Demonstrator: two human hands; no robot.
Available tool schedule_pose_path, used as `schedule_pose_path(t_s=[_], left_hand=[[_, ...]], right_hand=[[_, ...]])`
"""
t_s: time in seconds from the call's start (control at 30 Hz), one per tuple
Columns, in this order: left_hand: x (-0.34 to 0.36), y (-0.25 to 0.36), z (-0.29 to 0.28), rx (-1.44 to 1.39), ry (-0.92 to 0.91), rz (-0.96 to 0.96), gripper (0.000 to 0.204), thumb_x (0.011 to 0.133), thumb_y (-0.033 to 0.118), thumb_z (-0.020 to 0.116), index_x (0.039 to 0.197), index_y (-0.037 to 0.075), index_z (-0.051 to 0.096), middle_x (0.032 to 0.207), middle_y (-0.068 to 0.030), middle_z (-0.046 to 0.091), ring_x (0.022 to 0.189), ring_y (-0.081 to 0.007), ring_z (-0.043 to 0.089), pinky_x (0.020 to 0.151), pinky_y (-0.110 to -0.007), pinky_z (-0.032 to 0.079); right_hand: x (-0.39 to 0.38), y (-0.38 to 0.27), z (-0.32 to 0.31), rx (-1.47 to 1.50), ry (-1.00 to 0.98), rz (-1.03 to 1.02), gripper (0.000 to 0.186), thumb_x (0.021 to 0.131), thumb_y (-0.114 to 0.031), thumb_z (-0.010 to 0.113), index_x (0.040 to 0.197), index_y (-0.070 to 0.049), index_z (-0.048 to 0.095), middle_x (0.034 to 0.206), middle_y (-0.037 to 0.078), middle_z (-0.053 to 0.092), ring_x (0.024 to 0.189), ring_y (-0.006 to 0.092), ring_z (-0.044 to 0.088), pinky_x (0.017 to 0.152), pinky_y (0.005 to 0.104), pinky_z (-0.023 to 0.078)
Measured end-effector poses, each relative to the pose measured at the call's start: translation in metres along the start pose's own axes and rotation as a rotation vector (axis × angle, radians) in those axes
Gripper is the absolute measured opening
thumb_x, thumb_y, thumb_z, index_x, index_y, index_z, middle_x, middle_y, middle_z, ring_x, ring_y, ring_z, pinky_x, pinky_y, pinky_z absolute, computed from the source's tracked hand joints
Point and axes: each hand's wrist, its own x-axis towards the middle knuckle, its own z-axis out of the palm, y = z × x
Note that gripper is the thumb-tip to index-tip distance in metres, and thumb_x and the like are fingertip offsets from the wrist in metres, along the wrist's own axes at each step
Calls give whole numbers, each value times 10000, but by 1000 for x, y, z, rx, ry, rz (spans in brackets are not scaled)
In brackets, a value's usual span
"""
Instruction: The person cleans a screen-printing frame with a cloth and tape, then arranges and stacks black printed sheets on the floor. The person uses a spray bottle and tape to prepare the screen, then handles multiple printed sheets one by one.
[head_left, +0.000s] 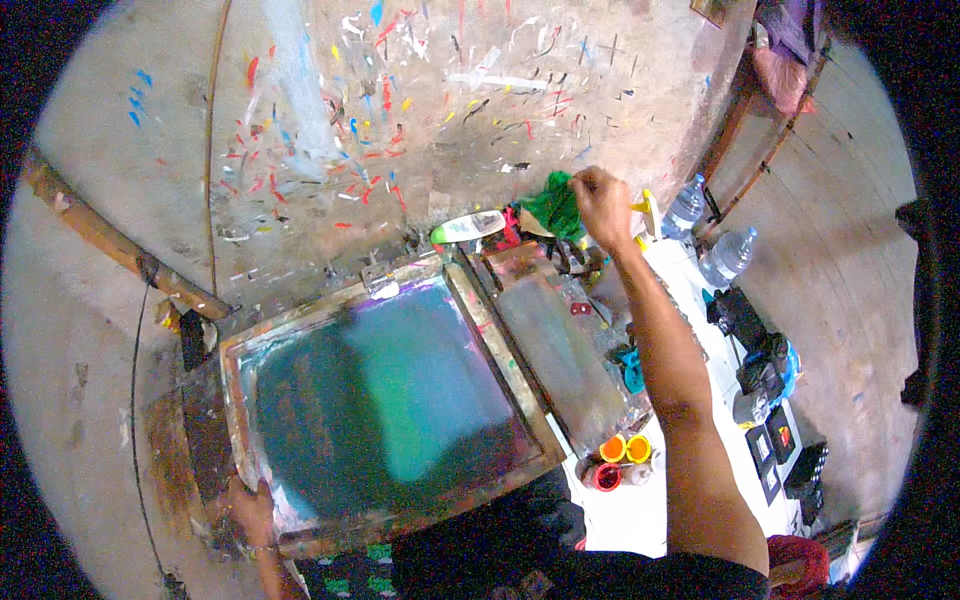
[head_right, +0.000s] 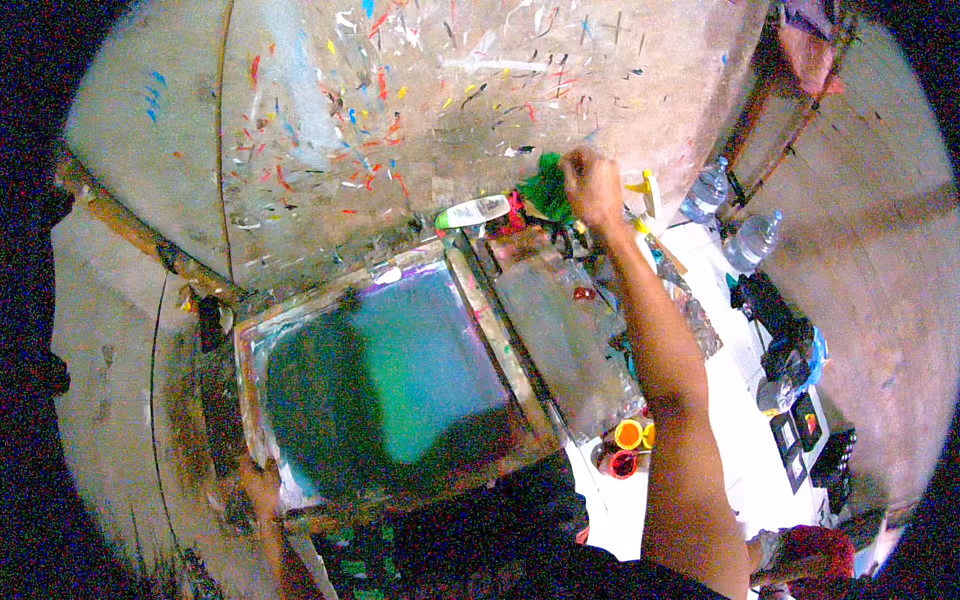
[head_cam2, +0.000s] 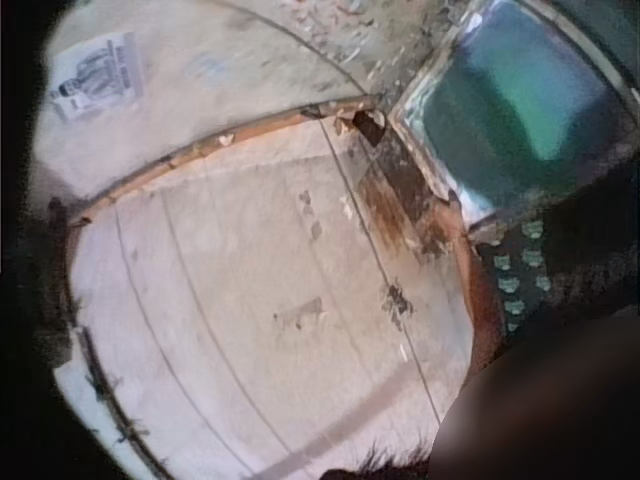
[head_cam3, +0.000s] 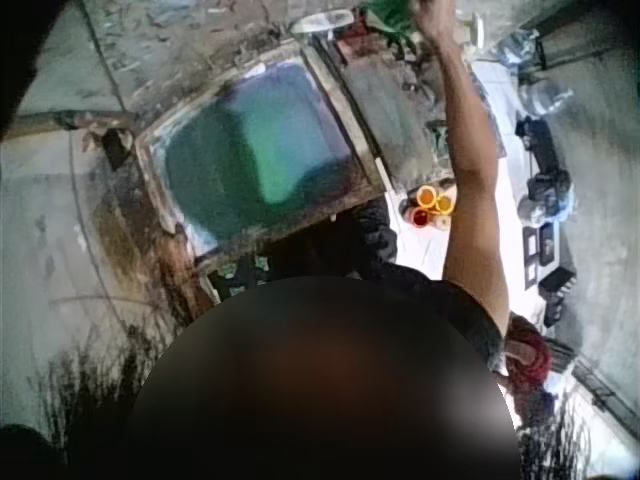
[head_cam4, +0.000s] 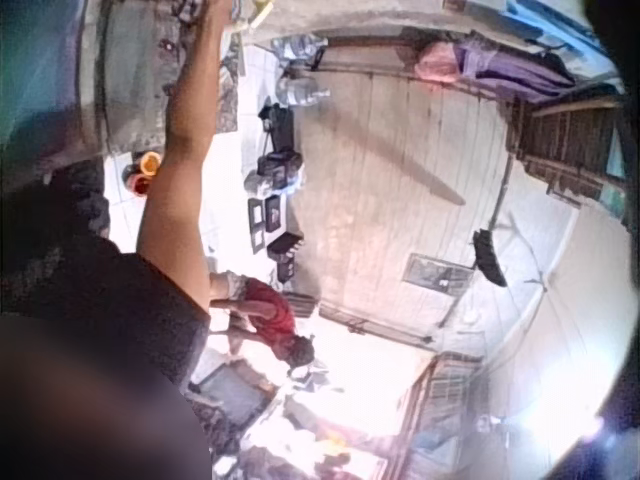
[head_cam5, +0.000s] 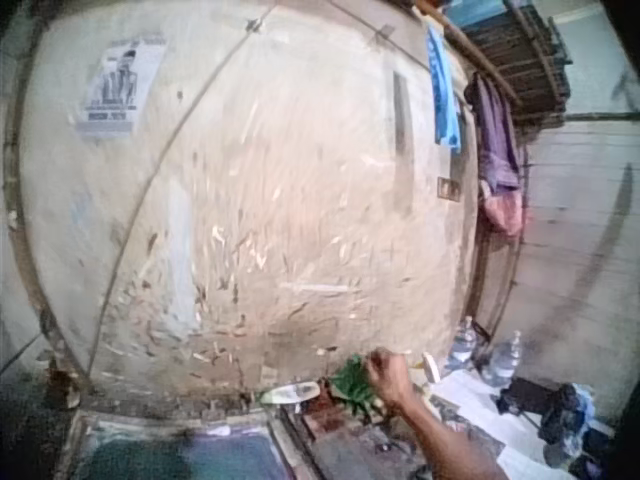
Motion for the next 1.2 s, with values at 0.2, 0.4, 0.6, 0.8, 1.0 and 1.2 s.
schedule_pose_path(t_s=[0.2, 0.4, 0.6, 0.8, 1.0, 1.2], left_hand=[[-3, 8, -8, -2, -27, 44, 482, 877, 208, 670, 1249, -60, 523, 1134, -294, 637, 1066, -457, 608, 934, -461, 465], [4, 3, -3, 162, -59, -8, 628, 890, 279, 649, 1359, -80, 437, 1222, -338, 579, 1143, -478, 564, 975, -460, 454], [1, -8, 1, 341, -10, 83, 674, 887, 349, 620, 1353, -98, 427, 1350, -367, 454, 1275, -470, 445, 1085, -475, 351], [-11, 40, 19, 248, 90, 424, 532, 889, 198, 623, 1329, -59, 472, 1432, -287, 411, 1343, -421, 368, 1140, -474, 272], [-69, 148, 33, 30, -218, 581, 391, 877, 97, 638, 1238, -21, 545, 1391, -235, 484, 1303, -402, 443, 1121, -441, 320], [-99, 265, 47, 69, -331, 578, 301, 871, 80, 632, 1153, -19, 595, 1180, -210, 619, 1117, -376, 581, 976, -432, 436]], right_hand=[[-15, -57, -95, 16, -53, 10, 163, 866, -127, 673, 868, 35, 690, 742, 105, 687, 668, 133, 612, 641, 295, 497], [-84, -79, -162, 214, -139, 92, 116, 865, -73, 665, 851, 42, 673, 743, 82, 671, 686, 121, 606, 649, 281, 491], [-151, -83, -232, 300, -118, 197, 85, 872, -47, 666, 847, 34, 660, 769, 46, 667, 698, 102, 591, 658, 261, 484], [-217, -74, -291, 279, -83, 269, 84, 863, -37, 666, 820, 34, 657, 731, 45, 644, 668, 81, 549, 616, 247, 454], [-283, -42, -327, 197, -63, 484, 92, 846, -39, 665, 800, 39, 656, 666, 63, 654, 613, 85, 584, 582, 262, 482], [-323, 22, -328, 142, -155, 653, 85, 838, -32, 645, 811, 47, 664, 712, 133, 690, 645, 167, 683, 625, 295, 532]])
